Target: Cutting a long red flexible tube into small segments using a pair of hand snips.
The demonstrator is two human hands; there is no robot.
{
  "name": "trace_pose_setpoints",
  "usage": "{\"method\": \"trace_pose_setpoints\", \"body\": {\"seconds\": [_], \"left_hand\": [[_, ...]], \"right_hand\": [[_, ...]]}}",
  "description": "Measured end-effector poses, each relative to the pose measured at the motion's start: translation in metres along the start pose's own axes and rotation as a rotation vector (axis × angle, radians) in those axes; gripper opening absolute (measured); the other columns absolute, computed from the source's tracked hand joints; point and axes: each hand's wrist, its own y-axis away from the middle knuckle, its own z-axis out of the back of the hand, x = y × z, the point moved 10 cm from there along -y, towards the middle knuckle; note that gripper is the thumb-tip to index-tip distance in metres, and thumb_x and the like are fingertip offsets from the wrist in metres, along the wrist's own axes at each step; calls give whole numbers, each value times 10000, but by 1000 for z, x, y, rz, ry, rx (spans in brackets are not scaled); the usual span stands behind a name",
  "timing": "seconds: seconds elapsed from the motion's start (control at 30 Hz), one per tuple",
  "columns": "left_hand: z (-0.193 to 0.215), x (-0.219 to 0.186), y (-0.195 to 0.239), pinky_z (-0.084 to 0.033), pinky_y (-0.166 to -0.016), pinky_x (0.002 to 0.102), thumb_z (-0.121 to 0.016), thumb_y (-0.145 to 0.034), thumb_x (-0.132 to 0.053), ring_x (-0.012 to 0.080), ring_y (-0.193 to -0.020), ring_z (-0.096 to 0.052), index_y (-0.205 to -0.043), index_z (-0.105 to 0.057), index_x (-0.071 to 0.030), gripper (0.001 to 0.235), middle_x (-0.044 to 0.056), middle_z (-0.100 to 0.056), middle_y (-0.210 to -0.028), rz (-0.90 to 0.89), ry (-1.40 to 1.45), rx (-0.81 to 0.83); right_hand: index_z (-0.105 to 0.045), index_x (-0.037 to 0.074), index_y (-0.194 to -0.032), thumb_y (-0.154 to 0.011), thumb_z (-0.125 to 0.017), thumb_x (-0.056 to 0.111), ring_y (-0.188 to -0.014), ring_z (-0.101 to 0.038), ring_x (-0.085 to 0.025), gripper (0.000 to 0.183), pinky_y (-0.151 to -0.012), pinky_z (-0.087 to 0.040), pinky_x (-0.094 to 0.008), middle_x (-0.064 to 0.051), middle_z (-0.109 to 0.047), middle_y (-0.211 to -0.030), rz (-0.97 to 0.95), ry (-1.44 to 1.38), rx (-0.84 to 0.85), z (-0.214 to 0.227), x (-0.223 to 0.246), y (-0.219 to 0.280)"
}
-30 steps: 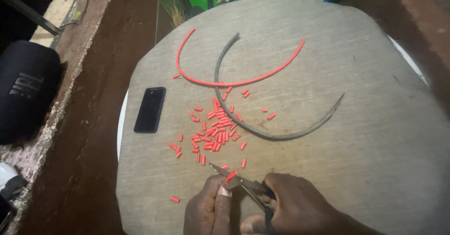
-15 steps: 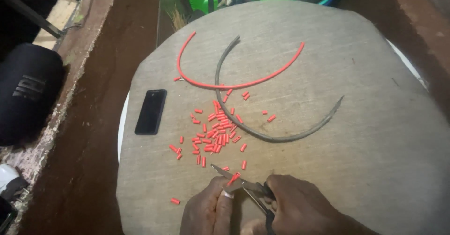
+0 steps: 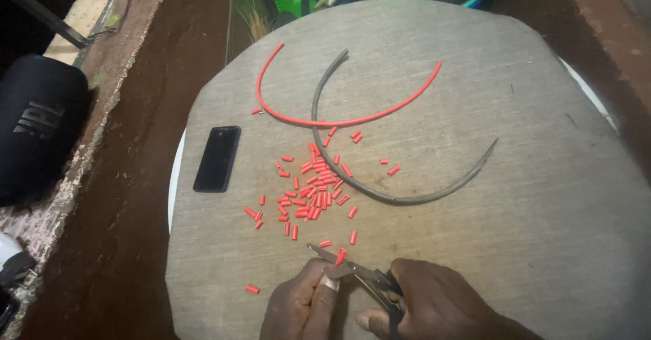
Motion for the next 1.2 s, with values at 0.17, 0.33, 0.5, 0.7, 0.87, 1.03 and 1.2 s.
{"method": "trace_pose_setpoints", "body": {"seconds": [0.17, 0.33, 0.5, 0.7, 0.87, 1.03, 1.2], "left_hand": [[-2, 1, -1, -479, -606, 244, -573, -907, -442, 61, -588, -660, -1040, -967, -357, 424, -114, -786, -631, 47, 32, 72], [-2, 1, -4, -426, -578, 264, -592, -939, -337, 91, -555, -525, -983, -977, -250, 397, -60, -562, -565, 6, 158, 69], [0, 33, -9, -559, -614, 316, -586, -938, -213, 175, -569, -683, -1127, -779, -118, 287, 42, -741, -614, 116, 375, -87], [9, 7, -3, -470, -411, 299, -581, -1005, -267, 137, -417, -553, -1063, -815, -85, 302, 33, -688, -591, -73, 484, -215], [16, 7, -2, -598, -750, 265, -583, -940, -376, 118, -822, -800, -1129, -857, -197, 378, -33, -898, -965, -118, 249, -321], [8, -8, 0, -557, -638, 259, -547, -945, -366, 96, -653, -743, -1032, -881, -204, 382, -60, -870, -771, -182, 184, -250], [-2, -25, 2, -519, -608, 312, -512, -998, -328, 121, -630, -666, -962, -809, -147, 349, -21, -739, -688, -241, 176, -101]], "right_hand": [[-603, 299, -864, -791, -817, 773, -890, -689, -138, 525, -808, -505, -316, 95, -705, -870, 20, 28, 52, -8, -11, -7], [-636, 294, -861, -786, -825, 779, -904, -720, -126, 526, -826, -516, -302, 101, -746, -865, 24, 4, 76, 2, -9, -1], [-645, 304, -926, -739, -800, 754, -941, -688, -56, 512, -826, -505, -255, 148, -726, -964, -75, 55, 190, 12, -7, 21], [-695, 354, -1093, -551, -938, 705, -1054, -727, -93, 690, -891, -552, -281, 134, -719, -1118, -176, 0, 104, 40, -1, 35], [-710, 336, -1121, -609, -935, 657, -1087, -720, -114, 644, -899, -539, -289, 125, -727, -1147, -212, -36, 108, 51, 7, 44], [-672, 348, -1216, -612, -980, 694, -1169, -719, -139, 762, -955, -540, -309, 127, -740, -1219, -175, 15, 85, 52, 15, 35], [-653, 310, -1182, -602, -955, 727, -1108, -712, -152, 775, -887, -532, -330, 104, -721, -1186, -123, 52, 87, 48, 21, 32]]}}
